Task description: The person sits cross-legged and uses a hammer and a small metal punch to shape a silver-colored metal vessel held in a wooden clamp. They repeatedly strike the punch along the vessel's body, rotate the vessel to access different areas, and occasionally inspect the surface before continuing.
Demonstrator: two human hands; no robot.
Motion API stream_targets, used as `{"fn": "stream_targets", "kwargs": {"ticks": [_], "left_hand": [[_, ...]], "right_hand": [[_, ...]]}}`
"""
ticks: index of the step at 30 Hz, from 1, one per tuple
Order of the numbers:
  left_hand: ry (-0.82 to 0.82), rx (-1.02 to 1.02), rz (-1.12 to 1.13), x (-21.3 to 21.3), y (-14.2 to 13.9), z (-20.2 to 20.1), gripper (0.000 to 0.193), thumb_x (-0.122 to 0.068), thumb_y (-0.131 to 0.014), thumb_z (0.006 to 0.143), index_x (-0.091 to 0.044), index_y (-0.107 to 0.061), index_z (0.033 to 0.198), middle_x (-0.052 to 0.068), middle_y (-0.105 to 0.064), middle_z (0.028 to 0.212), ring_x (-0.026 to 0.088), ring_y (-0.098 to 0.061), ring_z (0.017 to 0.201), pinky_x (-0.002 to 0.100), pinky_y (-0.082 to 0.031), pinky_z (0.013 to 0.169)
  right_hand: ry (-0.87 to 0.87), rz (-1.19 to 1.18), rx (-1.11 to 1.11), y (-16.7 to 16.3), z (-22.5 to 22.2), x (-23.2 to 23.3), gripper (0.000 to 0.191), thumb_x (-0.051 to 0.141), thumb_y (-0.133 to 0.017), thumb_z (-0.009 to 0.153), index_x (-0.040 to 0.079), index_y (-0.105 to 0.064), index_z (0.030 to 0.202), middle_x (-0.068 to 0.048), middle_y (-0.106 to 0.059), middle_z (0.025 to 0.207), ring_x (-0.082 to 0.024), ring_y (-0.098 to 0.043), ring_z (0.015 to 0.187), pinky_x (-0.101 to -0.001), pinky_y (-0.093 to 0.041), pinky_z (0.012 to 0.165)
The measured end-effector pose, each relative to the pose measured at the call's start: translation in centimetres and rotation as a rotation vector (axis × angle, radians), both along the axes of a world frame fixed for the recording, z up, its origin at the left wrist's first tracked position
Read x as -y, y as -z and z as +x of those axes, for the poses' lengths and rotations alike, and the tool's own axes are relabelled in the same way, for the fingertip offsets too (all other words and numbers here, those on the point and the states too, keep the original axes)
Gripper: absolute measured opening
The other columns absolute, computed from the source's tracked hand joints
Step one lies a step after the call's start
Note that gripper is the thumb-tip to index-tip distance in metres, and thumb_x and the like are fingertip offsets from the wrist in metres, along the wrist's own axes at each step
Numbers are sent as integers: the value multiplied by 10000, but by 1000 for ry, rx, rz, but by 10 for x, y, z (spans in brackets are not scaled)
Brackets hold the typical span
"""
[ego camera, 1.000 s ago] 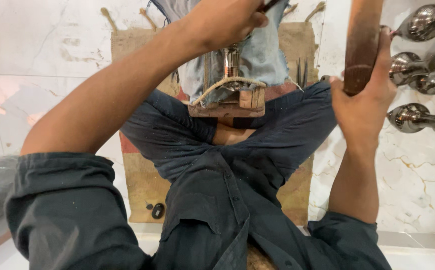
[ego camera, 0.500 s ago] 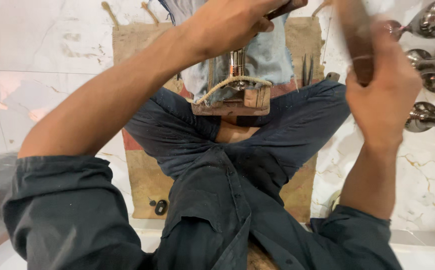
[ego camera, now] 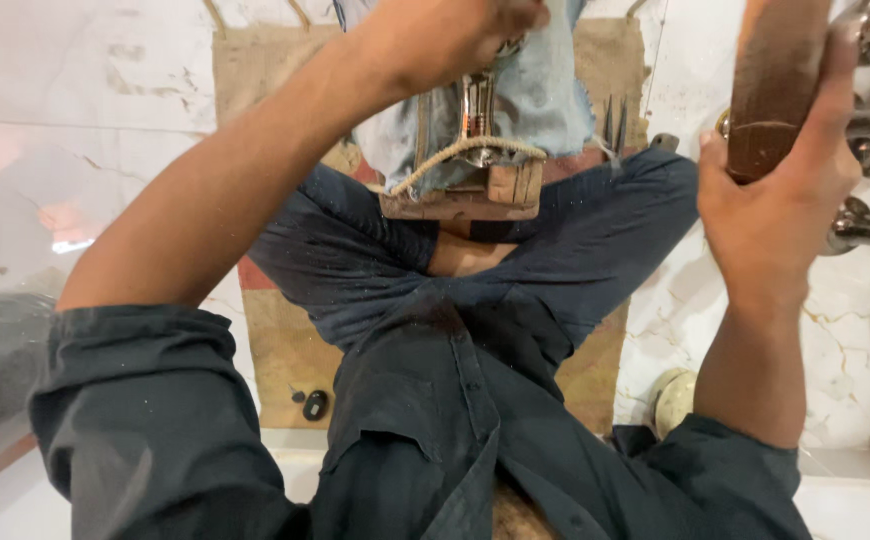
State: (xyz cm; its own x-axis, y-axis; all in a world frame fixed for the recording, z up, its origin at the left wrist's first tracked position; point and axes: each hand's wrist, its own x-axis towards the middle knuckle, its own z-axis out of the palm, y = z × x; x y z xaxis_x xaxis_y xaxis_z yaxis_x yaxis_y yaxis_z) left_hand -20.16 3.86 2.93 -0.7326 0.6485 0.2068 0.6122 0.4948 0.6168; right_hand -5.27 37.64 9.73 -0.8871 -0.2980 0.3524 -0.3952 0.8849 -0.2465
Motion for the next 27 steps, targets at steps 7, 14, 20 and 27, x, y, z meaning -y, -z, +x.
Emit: {"fn": "stream_targets", "kwargs": {"ticks": [7,14,20,27], "left_hand": [[107,-91,54,1,-13,-2,228,-197,-662,1085,8,-726,1162,174,-745,907,295,-721,720,413,-564,625],[40,-57,81,6,-8,3,213,-197,-674,1116,10,-702,1157,165,-719,842,284,-713,701,411,-554,610],[58,-274,247,14,8,14,202,-100,-650,1063,-15,-677,1245,152,-732,983,289,-723,817,397,-578,705],[73,-281,212,19,25,20,140,-135,-640,1108,-20,-663,1183,127,-709,988,282,-714,822,395,-567,699]], "right_hand": [[82,-592,210,12,-6,-7,846,-52,-735,1002,89,-240,1674,-195,-644,1243,-315,-655,1095,-395,-570,1008],[97,43,118,-18,-23,16,718,-14,-812,944,-18,-406,1536,-153,-669,1195,-326,-664,1110,-437,-546,993],[4,308,63,-45,-19,26,689,-30,-815,927,77,-482,1521,-163,-656,1209,-297,-677,1071,-379,-578,943],[-16,422,-19,-47,-4,23,845,-58,-820,906,126,-395,1613,-210,-600,1287,-346,-650,1123,-405,-562,1000]]}}
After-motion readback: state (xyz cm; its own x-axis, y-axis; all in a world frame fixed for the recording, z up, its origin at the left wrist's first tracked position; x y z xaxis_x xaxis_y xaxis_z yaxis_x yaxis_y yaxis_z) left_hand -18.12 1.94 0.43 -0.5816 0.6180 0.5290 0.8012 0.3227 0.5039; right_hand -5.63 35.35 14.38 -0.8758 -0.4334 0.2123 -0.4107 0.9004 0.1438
